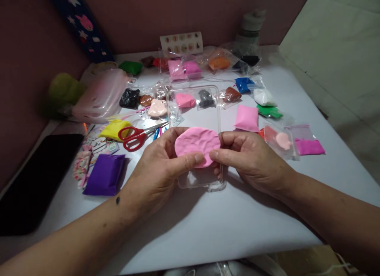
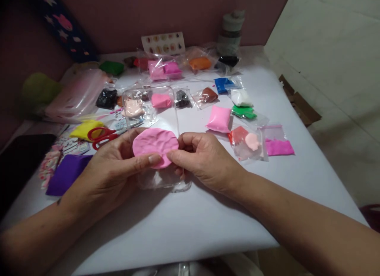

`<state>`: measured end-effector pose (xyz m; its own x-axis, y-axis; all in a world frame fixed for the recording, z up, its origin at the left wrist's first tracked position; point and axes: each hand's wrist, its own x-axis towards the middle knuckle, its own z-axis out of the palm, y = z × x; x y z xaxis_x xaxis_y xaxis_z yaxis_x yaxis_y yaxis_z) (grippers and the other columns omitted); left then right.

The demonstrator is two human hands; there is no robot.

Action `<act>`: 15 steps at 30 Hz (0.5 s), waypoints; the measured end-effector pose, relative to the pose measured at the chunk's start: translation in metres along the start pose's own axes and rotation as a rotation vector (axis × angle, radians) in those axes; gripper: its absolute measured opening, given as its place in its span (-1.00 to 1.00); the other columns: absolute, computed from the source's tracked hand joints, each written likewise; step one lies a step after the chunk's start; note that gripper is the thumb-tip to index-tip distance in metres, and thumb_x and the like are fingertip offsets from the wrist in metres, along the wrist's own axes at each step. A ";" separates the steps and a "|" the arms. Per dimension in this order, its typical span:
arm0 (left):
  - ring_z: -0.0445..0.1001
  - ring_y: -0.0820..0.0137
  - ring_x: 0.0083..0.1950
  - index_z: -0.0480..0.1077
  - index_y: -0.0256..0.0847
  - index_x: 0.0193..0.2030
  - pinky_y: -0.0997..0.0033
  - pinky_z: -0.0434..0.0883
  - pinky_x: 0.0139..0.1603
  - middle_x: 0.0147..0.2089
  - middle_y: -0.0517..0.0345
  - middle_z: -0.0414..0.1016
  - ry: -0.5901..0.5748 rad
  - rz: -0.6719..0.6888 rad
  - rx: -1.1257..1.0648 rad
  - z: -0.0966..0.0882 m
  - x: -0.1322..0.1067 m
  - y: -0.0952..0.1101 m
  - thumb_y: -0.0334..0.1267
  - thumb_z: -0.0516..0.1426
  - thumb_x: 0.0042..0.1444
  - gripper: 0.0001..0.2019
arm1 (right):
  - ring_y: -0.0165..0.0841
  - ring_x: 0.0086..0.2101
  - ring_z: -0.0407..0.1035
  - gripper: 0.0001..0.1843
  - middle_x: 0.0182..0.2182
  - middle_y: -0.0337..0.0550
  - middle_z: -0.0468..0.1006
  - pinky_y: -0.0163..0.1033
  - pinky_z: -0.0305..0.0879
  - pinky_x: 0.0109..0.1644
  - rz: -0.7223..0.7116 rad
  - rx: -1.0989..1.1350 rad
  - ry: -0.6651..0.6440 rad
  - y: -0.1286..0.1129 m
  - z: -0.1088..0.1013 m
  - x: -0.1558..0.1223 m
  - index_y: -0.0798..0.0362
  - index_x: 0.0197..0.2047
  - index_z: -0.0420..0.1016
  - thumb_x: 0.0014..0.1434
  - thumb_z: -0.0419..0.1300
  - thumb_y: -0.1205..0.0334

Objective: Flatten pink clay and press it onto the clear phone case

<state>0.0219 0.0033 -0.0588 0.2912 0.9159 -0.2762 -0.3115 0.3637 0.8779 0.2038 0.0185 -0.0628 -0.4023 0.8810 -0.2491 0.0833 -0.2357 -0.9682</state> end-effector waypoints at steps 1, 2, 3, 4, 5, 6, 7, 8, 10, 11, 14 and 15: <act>0.55 0.36 -0.26 0.44 -0.19 -0.07 0.38 0.50 -0.16 -0.19 0.13 0.58 0.000 -0.003 -0.007 0.000 0.001 0.000 -0.41 0.32 0.02 -0.68 | -0.42 -0.45 0.36 -0.87 -0.44 -0.18 0.52 -0.31 0.31 -0.34 -0.002 -0.010 0.006 -0.001 0.000 0.000 0.11 -0.42 0.43 0.14 0.22 0.28; 0.55 0.36 -0.27 0.44 -0.19 -0.08 0.38 0.50 -0.17 -0.20 0.14 0.58 0.006 -0.011 -0.007 0.001 0.001 0.000 -0.40 0.32 0.01 -0.68 | -0.43 -0.46 0.35 -0.88 -0.45 -0.19 0.51 -0.31 0.30 -0.34 -0.006 -0.017 0.005 -0.001 0.000 0.000 0.11 -0.41 0.43 0.14 0.22 0.28; 0.55 0.36 -0.27 0.45 -0.19 -0.09 0.38 0.50 -0.18 -0.22 0.14 0.58 0.017 -0.024 0.004 0.001 0.002 0.000 -0.39 0.33 0.00 -0.69 | -0.43 -0.46 0.35 -0.88 -0.46 -0.20 0.51 -0.31 0.30 -0.34 -0.010 -0.020 0.001 -0.002 0.000 -0.001 0.12 -0.41 0.43 0.14 0.23 0.28; 0.55 0.35 -0.28 0.45 -0.19 -0.10 0.37 0.50 -0.18 -0.23 0.15 0.57 0.033 -0.033 0.027 0.001 0.002 0.000 -0.39 0.33 0.00 -0.70 | -0.42 -0.46 0.35 -0.87 -0.46 -0.20 0.51 -0.31 0.30 -0.34 -0.012 -0.020 -0.007 -0.001 0.001 -0.001 0.12 -0.41 0.43 0.14 0.23 0.27; 0.55 0.34 -0.28 0.46 -0.18 -0.12 0.36 0.49 -0.19 -0.24 0.15 0.57 0.049 -0.039 0.055 0.001 0.003 0.000 -0.39 0.34 -0.01 -0.70 | -0.42 -0.45 0.36 -0.86 -0.44 -0.19 0.51 -0.30 0.31 -0.34 -0.013 -0.017 -0.018 -0.001 0.000 -0.001 0.12 -0.42 0.42 0.15 0.23 0.26; 0.55 0.34 -0.27 0.46 -0.18 -0.12 0.36 0.49 -0.19 -0.24 0.15 0.57 0.062 -0.042 0.080 0.001 0.003 0.000 -0.39 0.33 -0.02 -0.71 | -0.41 -0.44 0.37 -0.85 -0.42 -0.18 0.52 -0.29 0.32 -0.33 -0.011 -0.014 -0.028 0.000 0.000 -0.001 0.11 -0.42 0.41 0.16 0.24 0.25; 0.55 0.33 -0.27 0.47 -0.17 -0.12 0.35 0.49 -0.19 -0.23 0.15 0.57 0.065 -0.039 0.097 0.000 0.003 0.000 -0.40 0.33 -0.01 -0.71 | -0.40 -0.44 0.37 -0.83 -0.40 -0.17 0.53 -0.29 0.32 -0.33 -0.011 -0.008 -0.036 0.000 0.000 0.000 0.11 -0.42 0.41 0.16 0.24 0.24; 0.54 0.33 -0.27 0.47 -0.16 -0.12 0.35 0.48 -0.19 -0.23 0.15 0.57 0.062 -0.032 0.105 0.000 0.002 0.000 -0.39 0.32 -0.01 -0.71 | -0.40 -0.43 0.37 -0.83 -0.39 -0.17 0.53 -0.29 0.32 -0.33 -0.012 0.001 -0.048 0.001 -0.001 0.000 0.12 -0.41 0.42 0.18 0.25 0.23; 0.54 0.35 -0.26 0.47 -0.14 -0.10 0.36 0.47 -0.19 -0.23 0.17 0.56 0.059 -0.013 0.110 0.000 0.002 0.000 -0.39 0.31 0.01 -0.71 | -0.41 -0.43 0.37 -0.84 -0.38 -0.17 0.53 -0.30 0.32 -0.33 -0.028 0.033 -0.078 0.003 -0.002 0.001 0.12 -0.38 0.45 0.19 0.26 0.23; 0.53 0.35 -0.26 0.47 -0.14 -0.09 0.37 0.47 -0.19 -0.24 0.19 0.55 0.058 -0.004 0.110 -0.001 0.002 0.000 -0.38 0.31 0.02 -0.71 | -0.42 -0.43 0.37 -0.84 -0.38 -0.17 0.52 -0.31 0.31 -0.33 -0.039 0.061 -0.091 0.004 -0.003 0.002 0.13 -0.36 0.46 0.19 0.28 0.22; 0.52 0.35 -0.24 0.46 -0.13 -0.10 0.38 0.45 -0.18 -0.23 0.19 0.54 0.065 0.018 0.111 -0.001 0.002 -0.001 -0.38 0.32 0.01 -0.70 | -0.44 -0.45 0.37 -0.82 -0.41 -0.20 0.51 -0.32 0.31 -0.36 -0.058 0.138 -0.102 0.006 -0.005 0.002 0.12 -0.34 0.48 0.19 0.31 0.18; 0.51 0.35 -0.24 0.46 -0.14 -0.10 0.38 0.45 -0.17 -0.22 0.18 0.54 0.069 0.021 0.114 -0.001 0.002 -0.001 -0.39 0.32 0.01 -0.70 | -0.44 -0.47 0.37 -0.81 -0.44 -0.22 0.49 -0.33 0.31 -0.37 -0.054 0.152 -0.084 0.007 -0.004 0.002 0.12 -0.35 0.48 0.20 0.30 0.18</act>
<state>0.0215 0.0048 -0.0607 0.2221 0.9339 -0.2803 -0.2109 0.3267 0.9213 0.2076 0.0206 -0.0699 -0.4781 0.8579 -0.1882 -0.0770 -0.2544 -0.9640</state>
